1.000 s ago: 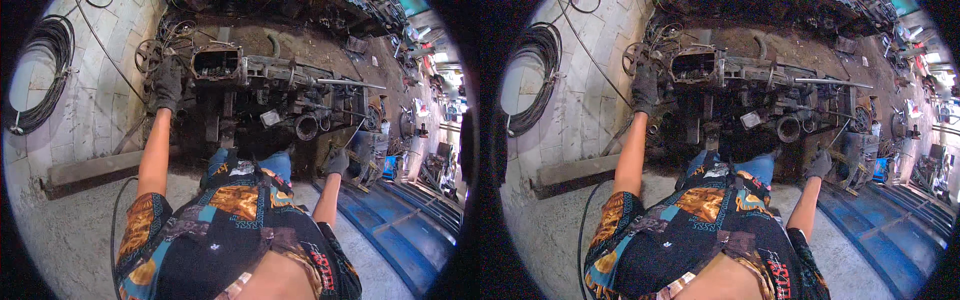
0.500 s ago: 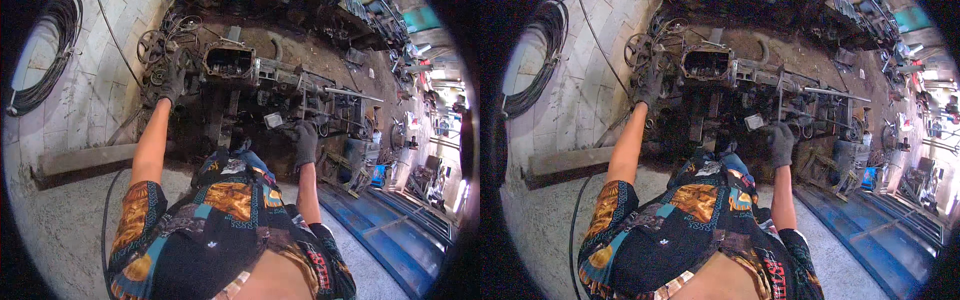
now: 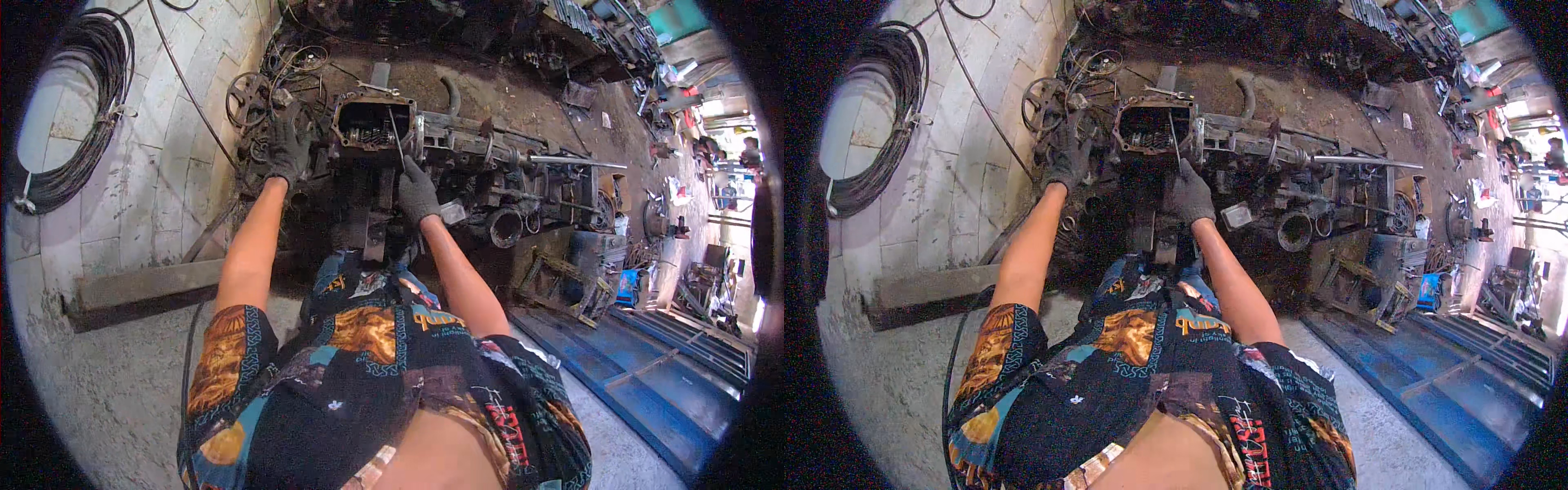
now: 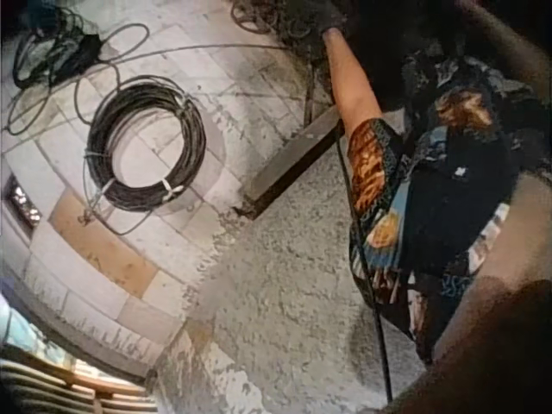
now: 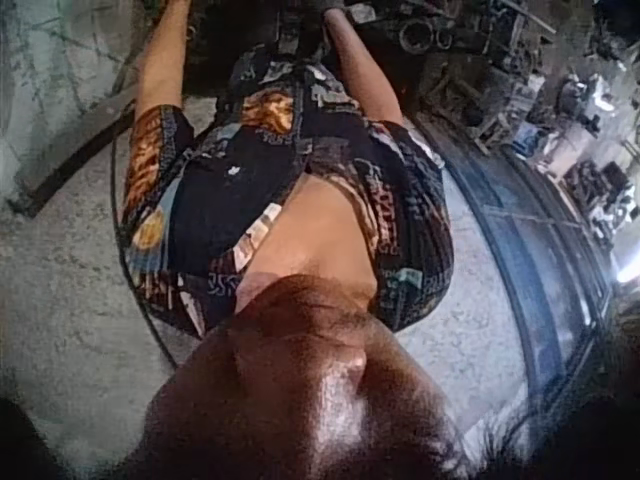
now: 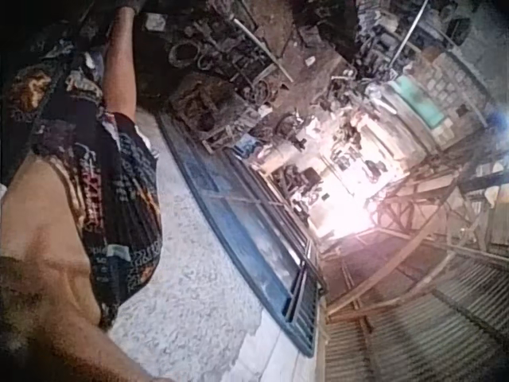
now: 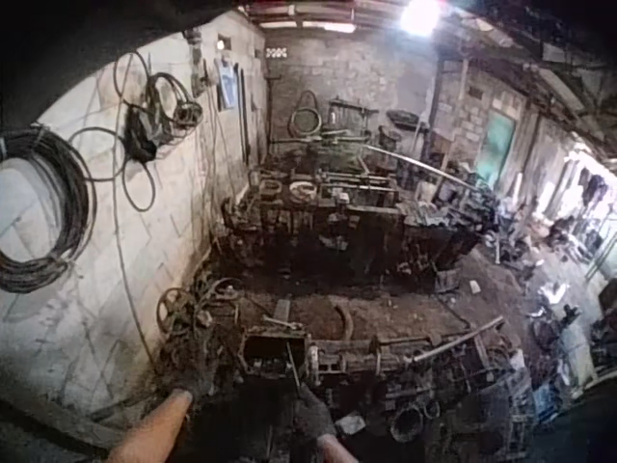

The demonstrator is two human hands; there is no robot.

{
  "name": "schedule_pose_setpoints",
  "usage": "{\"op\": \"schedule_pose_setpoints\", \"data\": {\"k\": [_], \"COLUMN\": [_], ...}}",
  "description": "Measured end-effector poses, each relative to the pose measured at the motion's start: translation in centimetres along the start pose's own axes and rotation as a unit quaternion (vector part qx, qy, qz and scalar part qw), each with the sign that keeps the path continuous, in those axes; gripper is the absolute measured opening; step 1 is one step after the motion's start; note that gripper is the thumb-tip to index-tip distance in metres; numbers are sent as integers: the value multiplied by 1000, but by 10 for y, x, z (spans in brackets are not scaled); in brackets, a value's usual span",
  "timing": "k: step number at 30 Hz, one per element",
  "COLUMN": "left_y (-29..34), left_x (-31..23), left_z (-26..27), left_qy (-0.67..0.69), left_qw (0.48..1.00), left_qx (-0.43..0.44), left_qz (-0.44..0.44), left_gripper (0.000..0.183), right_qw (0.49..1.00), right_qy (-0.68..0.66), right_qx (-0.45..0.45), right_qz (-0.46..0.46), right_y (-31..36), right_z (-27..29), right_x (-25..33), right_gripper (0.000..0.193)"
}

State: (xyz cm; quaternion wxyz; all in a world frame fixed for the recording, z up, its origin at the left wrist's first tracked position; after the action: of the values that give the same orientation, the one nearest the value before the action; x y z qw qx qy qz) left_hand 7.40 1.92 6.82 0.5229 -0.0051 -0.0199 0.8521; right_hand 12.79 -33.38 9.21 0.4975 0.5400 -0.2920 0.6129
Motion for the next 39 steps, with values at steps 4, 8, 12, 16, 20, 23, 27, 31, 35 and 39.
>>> {"op": "schedule_pose_setpoints", "data": {"k": [4,8,12,16,20,23,27,31,35,39], "left_y": [-30,-53,-58,-62,-59,-61,-57,-56,-57,-63], "left_x": [-22,-21,-19,-27,-20,-16,-19,-22,-21,-16], "left_z": [13,7,8,18,16,6,15,25,19,1], "left_qy": [62,-20,31,67,114,135,153,146,146,150], "left_qw": [989,989,989,987,980,972,969,970,972,974], "left_qx": [-91,-82,-86,-26,-108,-145,-154,-155,-134,-122], "left_qz": [-94,-119,-118,-144,-121,-127,-115,-121,-126,-115], "left_gripper": [68,58,53,49,44,43,41,44,44,42], "right_qw": [995,981,986,988,980,984,979,965,937,907], "right_qy": [51,97,70,-28,-126,-90,157,256,337,405], "right_qx": [-38,-42,-100,-118,-103,-56,-60,-32,58,103], "right_qz": [-79,-166,-115,-100,-115,-144,-117,-44,-71,-55], "right_y": [-2,10,9,-12,-18,-6,37,33,11,-8], "right_z": [-23,-43,-49,-29,-32,-24,-15,8,7,4], "right_x": [2,13,2,-50,-43,-29,75,59,103,119], "right_gripper": [45,46,38,37,36,37,43,50,40,33]}}
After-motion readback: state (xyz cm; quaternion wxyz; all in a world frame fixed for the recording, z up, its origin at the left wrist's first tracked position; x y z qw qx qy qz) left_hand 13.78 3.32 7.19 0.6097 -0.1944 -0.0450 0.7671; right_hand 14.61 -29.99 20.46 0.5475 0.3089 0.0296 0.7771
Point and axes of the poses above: each hand's wrist, its own y-axis away from the middle knuckle, its own z-axis out of the back of the hand, x = y × z, the point moved 8 cm from there along -y, towards the middle knuckle, and after that the axes turned 13 degrees about -y, right-handed, at the moved point
